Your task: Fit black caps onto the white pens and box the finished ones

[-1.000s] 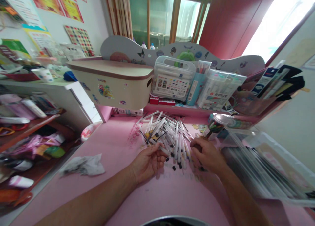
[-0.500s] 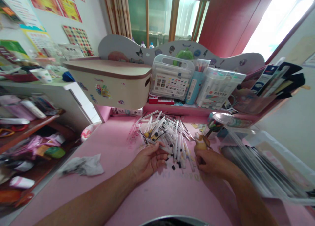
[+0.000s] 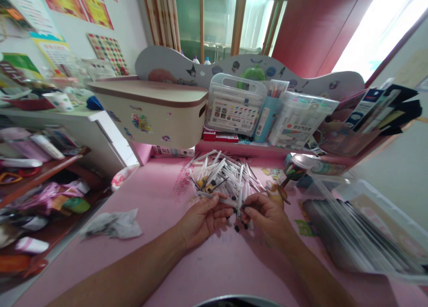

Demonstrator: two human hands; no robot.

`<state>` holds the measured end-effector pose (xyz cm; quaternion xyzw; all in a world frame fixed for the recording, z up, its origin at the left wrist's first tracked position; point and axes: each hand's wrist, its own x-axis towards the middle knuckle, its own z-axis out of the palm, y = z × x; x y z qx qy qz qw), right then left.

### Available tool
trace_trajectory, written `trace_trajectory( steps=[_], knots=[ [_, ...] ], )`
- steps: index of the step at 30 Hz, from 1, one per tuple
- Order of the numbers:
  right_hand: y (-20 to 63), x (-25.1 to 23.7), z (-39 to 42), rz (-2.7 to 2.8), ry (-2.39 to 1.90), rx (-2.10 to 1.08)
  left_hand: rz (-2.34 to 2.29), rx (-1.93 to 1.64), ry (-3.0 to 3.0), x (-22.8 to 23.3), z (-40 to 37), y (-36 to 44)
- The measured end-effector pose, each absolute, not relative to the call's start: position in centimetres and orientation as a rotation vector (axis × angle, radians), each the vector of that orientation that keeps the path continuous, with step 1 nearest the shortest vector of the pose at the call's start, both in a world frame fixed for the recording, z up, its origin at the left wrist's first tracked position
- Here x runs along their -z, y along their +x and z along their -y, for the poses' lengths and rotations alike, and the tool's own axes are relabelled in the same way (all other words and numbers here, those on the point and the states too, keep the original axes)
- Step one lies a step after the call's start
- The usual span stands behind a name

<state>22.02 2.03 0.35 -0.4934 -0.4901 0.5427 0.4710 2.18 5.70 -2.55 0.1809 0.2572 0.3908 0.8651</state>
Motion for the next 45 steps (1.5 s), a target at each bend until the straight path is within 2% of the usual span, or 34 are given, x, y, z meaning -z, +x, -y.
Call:
trace_trajectory(
  steps=[5, 45],
  knots=[
    [21.11, 0.65, -1.88, 1.204, -1.250, -1.228, -0.546, -0.809, 0.378, 2.52, -5.63, 2.19],
    [20.89, 0.33, -1.94, 1.183, -1.301, -1.138, -0.566, -0.830, 0.467, 2.46, -5.52, 2.35]
  ],
)
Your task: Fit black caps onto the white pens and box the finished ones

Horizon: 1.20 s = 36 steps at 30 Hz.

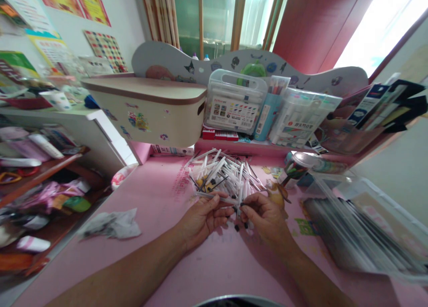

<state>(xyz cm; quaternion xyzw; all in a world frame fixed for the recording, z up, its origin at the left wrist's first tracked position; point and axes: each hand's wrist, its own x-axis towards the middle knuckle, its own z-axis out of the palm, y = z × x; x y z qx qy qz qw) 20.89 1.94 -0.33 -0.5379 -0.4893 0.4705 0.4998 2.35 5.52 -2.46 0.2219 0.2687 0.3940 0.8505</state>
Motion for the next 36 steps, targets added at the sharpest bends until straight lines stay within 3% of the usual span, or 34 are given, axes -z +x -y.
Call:
trace_trajectory(
  steps=[30, 36],
  knots=[
    [20.93, 0.79, -1.86, 1.234, -1.330, -1.158, -0.560, -0.836, 0.500, 2.73, -5.41, 2.52],
    [21.28, 0.86, -1.56, 1.497, -1.516, -0.904, -0.547, -0.807, 0.538, 2.41, -5.17, 2.56]
  ],
)
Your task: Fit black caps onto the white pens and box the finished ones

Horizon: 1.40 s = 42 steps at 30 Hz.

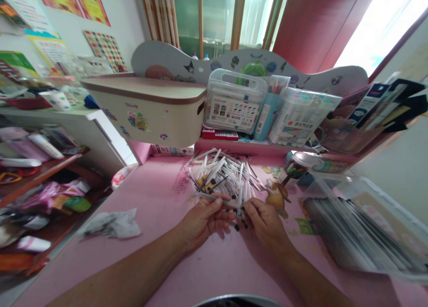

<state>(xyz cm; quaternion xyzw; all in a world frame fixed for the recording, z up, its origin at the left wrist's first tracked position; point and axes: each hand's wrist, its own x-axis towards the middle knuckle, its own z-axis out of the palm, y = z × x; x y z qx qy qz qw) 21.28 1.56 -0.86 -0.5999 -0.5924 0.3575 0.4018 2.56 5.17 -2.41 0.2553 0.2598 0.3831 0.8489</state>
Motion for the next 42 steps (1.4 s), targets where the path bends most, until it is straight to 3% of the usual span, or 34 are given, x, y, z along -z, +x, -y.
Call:
trace_trajectory(
  steps=[6, 13, 32, 42],
  knots=[
    [21.0, 0.8, -1.1, 1.478, -1.355, -1.046, -0.571, -0.815, 0.548, 2.3, -5.2, 2.6],
    [21.0, 0.0, -1.2, 1.722, -1.336, -0.737, -0.562, -0.819, 0.564, 2.8, -5.2, 2.6],
    [21.4, 0.0, -1.1, 1.554, -1.410, -1.001, -0.549, -0.813, 0.591, 2.8, -5.2, 2.6],
    [21.0, -0.2, -0.8, 1.596, -1.425, -0.887, -0.529, -0.801, 0.599, 2.6, -5.1, 2.6]
  ],
)
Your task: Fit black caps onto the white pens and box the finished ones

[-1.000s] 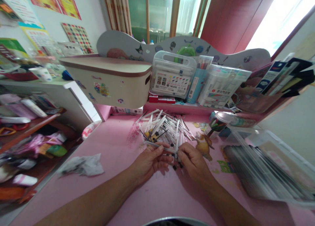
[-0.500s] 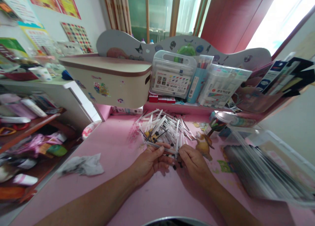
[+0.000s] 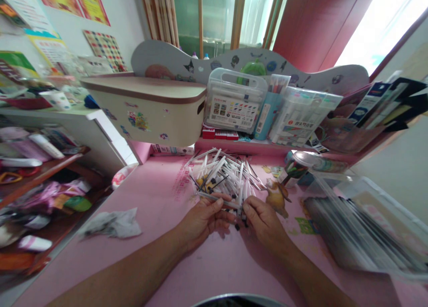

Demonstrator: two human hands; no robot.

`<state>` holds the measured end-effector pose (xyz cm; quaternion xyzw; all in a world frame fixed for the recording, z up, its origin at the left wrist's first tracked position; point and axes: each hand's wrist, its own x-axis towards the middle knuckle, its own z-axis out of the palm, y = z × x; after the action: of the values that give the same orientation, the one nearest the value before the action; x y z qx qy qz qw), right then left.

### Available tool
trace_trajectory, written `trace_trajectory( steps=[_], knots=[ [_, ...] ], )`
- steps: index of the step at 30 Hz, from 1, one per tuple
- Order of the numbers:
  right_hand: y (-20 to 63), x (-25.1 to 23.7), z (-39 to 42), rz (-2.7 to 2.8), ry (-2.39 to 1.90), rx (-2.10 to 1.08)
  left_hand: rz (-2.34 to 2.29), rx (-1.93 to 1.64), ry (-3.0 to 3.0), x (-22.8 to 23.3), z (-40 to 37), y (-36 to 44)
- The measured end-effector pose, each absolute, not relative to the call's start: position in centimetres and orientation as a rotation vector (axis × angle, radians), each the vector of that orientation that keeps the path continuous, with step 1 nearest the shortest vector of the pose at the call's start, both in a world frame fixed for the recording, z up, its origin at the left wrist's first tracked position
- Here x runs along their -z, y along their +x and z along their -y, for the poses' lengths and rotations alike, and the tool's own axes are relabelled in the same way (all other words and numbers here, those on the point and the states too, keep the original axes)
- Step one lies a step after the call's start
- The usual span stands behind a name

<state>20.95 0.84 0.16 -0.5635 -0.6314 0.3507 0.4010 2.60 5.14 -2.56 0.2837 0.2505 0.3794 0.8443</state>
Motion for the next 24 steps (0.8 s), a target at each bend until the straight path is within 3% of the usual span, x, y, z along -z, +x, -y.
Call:
trace_trajectory(
  steps=[9, 24],
  knots=[
    [21.1, -0.4, -0.9, 1.473, -1.377, -1.140, -0.522, -0.810, 0.610, 2.8, -5.2, 2.6],
    [21.6, 1.0, -1.4, 1.446, -1.325, -1.258, -0.536, -0.780, 0.672, 2.2, -4.9, 2.4]
  ],
)
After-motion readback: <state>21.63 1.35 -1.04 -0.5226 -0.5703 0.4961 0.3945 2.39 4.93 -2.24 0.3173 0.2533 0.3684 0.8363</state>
